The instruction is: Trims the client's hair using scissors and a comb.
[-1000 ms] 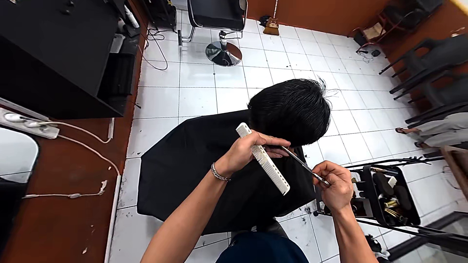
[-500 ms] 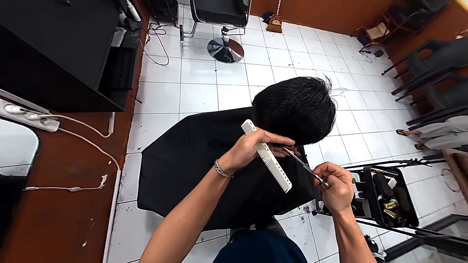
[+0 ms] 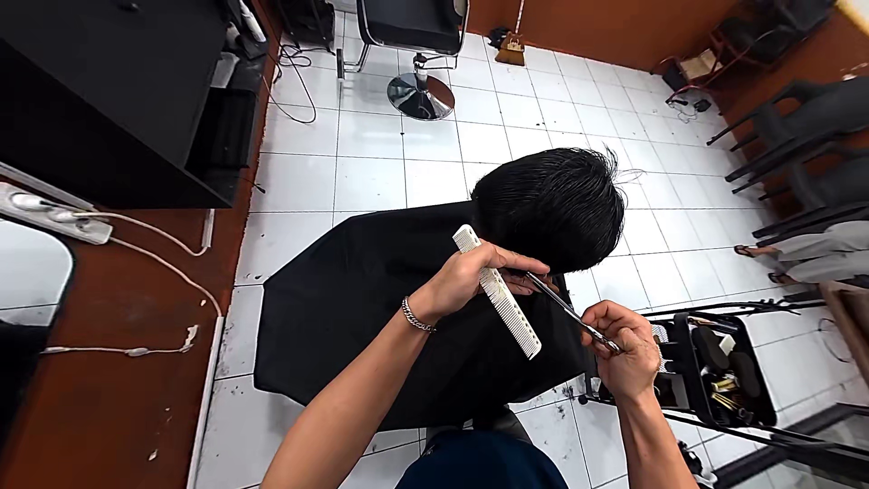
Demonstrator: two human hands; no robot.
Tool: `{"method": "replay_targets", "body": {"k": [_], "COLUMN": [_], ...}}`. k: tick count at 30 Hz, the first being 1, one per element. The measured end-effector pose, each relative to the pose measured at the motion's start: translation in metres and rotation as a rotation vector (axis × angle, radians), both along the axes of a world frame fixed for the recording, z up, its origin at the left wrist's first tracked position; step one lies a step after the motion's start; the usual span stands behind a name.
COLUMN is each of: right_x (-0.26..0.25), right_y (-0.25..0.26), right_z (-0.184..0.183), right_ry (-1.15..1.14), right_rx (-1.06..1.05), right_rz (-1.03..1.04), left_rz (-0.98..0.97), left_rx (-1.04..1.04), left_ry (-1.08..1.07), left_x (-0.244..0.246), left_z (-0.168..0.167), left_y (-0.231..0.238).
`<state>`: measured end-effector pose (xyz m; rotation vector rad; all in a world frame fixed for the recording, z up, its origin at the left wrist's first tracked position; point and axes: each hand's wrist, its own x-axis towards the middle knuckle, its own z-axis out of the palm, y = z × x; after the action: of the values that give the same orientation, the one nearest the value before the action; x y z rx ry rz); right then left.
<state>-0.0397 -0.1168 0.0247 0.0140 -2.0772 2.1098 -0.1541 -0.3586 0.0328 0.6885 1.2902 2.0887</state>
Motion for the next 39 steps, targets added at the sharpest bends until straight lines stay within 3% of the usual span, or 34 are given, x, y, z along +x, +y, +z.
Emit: {"method": "replay_targets", "body": {"k": [5,15,28,33,39], "right_x": [0.001,-0.005,-0.006,-0.005,-0.002], "right_y": [0.002,-0.009,-0.009,-0.014,-0.012], "right_z": [0.003,0.01,0.007,0.004,0.0], "right_ry": [-0.07,-0.111,-0.028,-0.062,-0.005], "right_rx": [-0.055,0.051,0.021,0.118,0.046], "right_rz": [0.001,-0.072,-0.027,-0.099,-0.05], "left_rz": [0.001,0.004,-0.017,-0.029,-0.031], "left_rx": [-0.008,-0.008,0.01,0.006,0.003], "left_ry": [-0.016,-0.011,-0.017,-0.026,-0.019], "left_x": [0.001,0.001,-0.001,-0.001,-0.001], "left_z": [0.001,0.001,0.001,0.002,0.002], "left_y": [0.0,0.0,0.001,0.0,0.0]}}
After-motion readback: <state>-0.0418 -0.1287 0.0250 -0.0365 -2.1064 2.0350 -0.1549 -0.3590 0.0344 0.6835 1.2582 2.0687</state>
